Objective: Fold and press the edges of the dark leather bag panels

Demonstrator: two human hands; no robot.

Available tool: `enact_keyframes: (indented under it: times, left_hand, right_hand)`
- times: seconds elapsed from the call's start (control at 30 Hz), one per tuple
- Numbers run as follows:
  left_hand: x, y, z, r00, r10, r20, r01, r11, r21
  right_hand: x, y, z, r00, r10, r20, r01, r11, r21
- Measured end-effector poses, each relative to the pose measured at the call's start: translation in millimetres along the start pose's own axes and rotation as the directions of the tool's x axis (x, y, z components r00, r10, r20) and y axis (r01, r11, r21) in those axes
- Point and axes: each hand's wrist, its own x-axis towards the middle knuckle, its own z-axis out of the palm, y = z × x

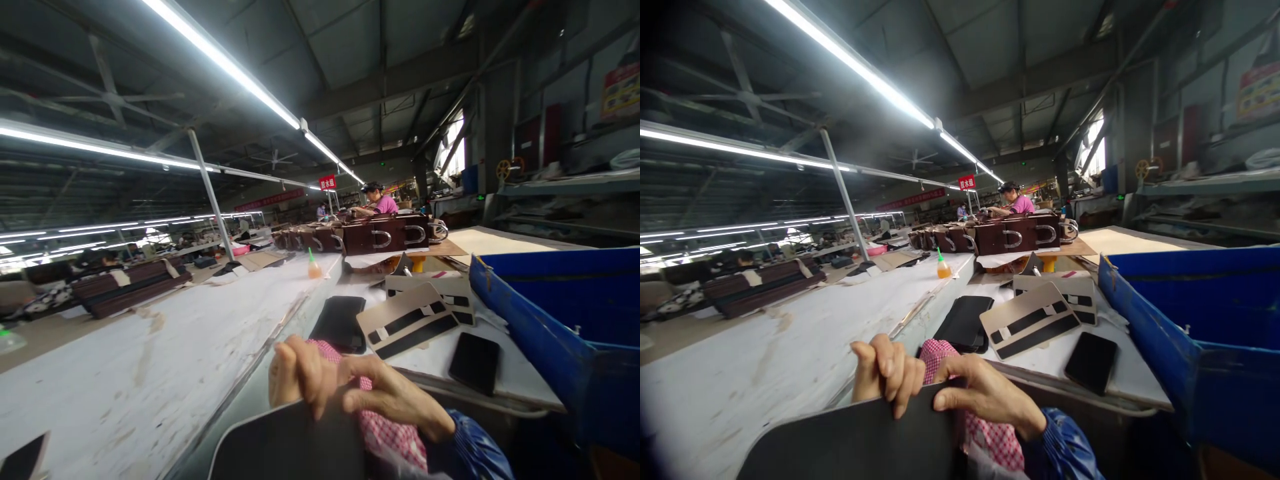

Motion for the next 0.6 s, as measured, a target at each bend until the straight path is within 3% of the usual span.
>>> enact_keyframes:
  times: [0.1,0.23,0.27,0.33,0.4,0.47,0.6]
  left_hand:
    - [-0.2,4.9,-18.5,0.996,-0.082,0.029,0.083,0.994,-0.068]
    - [-31.2,4.1,-51.5,0.952,-0.304,0.047,0.307,0.938,-0.157]
    - [-39.6,1.5,-60.5,0.943,-0.329,0.060,0.333,0.938,-0.091]
    - [-51.4,-7.0,-76.8,0.948,-0.317,0.012,0.304,0.919,0.250]
    - [-55.4,-18.1,-88.4,0.956,-0.272,-0.114,0.281,0.727,0.626]
    - [-54.8,-28.3,-94.2,0.963,-0.209,-0.168,0.254,0.505,0.825]
    - [-55.7,-35.8,-93.1,0.998,-0.065,0.027,-0.004,0.334,0.943]
  right_hand:
    - [-5.9,9.4,-7.7,0.998,0.053,-0.022,-0.055,0.996,-0.067]
    - [-19.7,35.6,-14.7,0.987,0.128,-0.095,-0.148,0.958,-0.244]
    - [-22.0,43.9,-13.8,0.984,0.142,-0.104,-0.166,0.945,-0.282]
    - [-23.6,59.4,-9.4,0.983,0.149,-0.103,-0.175,0.924,-0.340]
    - [-20.5,70.6,-2.6,0.989,0.120,-0.086,-0.144,0.910,-0.388]
    - [-13.4,75.8,6.7,0.998,0.049,-0.041,-0.062,0.900,-0.431]
    - [4.1,74.7,35.3,0.984,-0.141,0.113,0.178,0.861,-0.477]
